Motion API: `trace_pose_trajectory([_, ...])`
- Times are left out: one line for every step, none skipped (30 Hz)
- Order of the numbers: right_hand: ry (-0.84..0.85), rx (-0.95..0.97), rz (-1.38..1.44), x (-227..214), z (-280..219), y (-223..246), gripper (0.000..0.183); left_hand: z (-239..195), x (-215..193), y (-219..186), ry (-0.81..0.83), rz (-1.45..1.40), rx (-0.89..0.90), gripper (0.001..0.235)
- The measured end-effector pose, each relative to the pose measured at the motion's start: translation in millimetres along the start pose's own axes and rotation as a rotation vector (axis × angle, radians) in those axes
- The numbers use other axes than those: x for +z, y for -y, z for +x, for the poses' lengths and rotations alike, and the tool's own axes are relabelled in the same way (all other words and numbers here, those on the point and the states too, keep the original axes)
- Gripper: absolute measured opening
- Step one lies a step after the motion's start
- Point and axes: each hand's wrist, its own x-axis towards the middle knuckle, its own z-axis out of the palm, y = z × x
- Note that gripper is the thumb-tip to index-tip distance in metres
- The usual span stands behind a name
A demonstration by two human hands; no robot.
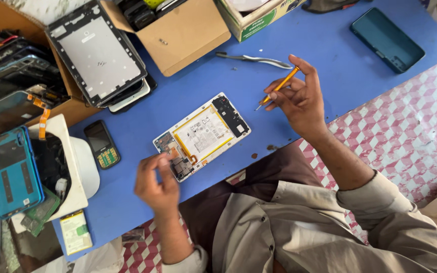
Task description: The person uses a small screwdriver to remove screws from a disassembled smartphone chassis on a blue workbench. They repeatedly loosen and remove screws from the top edge of the device while handling the chassis with both hands.
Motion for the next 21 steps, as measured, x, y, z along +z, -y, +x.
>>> trace_pose_trajectory([0.004,-0.013,0.020,6,0,-2,0.070,-1,6,-7,0.028,0.017,0.041,0.005])
trace_pose_trajectory([-0.002,-0.006,0.050,13,1,-5,0.070,-2,13,-15,0.056,0.034,0.083,0.007])
trace_pose_trajectory([-0.009,-0.001,0.075,19,4,-9,0.071,-2,21,-23,0.083,0.045,0.124,0.011])
trace_pose_trajectory([-0.016,0.004,0.101,24,5,-11,0.072,0,28,-31,0.124,0.048,0.131,0.015])
trace_pose_trajectory([-0.001,0.003,0.098,29,7,-13,0.071,2,35,-39,0.162,0.051,0.138,0.019])
trace_pose_trajectory([0.015,0.003,0.096,32,7,-16,0.070,5,43,-45,0.200,0.055,0.145,0.023])
trace_pose_trajectory([0.032,0.009,0.097,33,6,-21,0.070,7,51,-50,0.221,0.081,0.156,0.026])
trace_pose_trajectory([0.058,0.006,0.091,33,4,-23,0.069,11,60,-53,0.243,0.106,0.168,0.029])
trace_pose_trajectory([0.082,0.002,0.087,32,3,-25,0.069,14,67,-56,0.266,0.133,0.182,0.031])
trace_pose_trajectory([0.106,-0.002,0.084,30,2,-27,0.069,15,73,-60,0.273,0.136,0.168,0.032])
trace_pose_trajectory([0.103,0.008,0.077,29,1,-28,0.069,17,79,-63,0.280,0.139,0.156,0.033])
trace_pose_trajectory([0.101,0.018,0.070,27,1,-29,0.069,18,84,-64,0.287,0.141,0.143,0.034])
trace_pose_trajectory([0.097,0.029,0.060,25,1,-29,0.069,17,89,-65,0.296,0.170,0.133,0.033])
trace_pose_trajectory([0.100,0.036,0.072,24,1,-30,0.069,17,92,-65,0.306,0.199,0.122,0.032])
trace_pose_trajectory([0.101,0.043,0.082,23,0,-31,0.069,16,96,-65,0.317,0.226,0.112,0.031])
trace_pose_trajectory([0.102,0.051,0.092,22,0,-32,0.069,14,99,-65,0.324,0.216,0.102,0.031])
trace_pose_trajectory([0.100,0.051,0.093,23,0,-32,0.069,14,102,-64,0.329,0.207,0.093,0.030])
trace_pose_trajectory([0.099,0.050,0.093,23,0,-32,0.069,12,104,-63,0.334,0.198,0.083,0.030])
trace_pose_trajectory([0.098,0.050,0.095,24,0,-33,0.069,11,105,-62,0.320,0.207,0.088,0.029])
trace_pose_trajectory([0.104,0.048,0.089,25,-1,-33,0.069,10,104,-61,0.307,0.216,0.093,0.029])
trace_pose_trajectory([0.109,0.044,0.082,25,0,-32,0.069,10,104,-61,0.292,0.225,0.101,0.029])
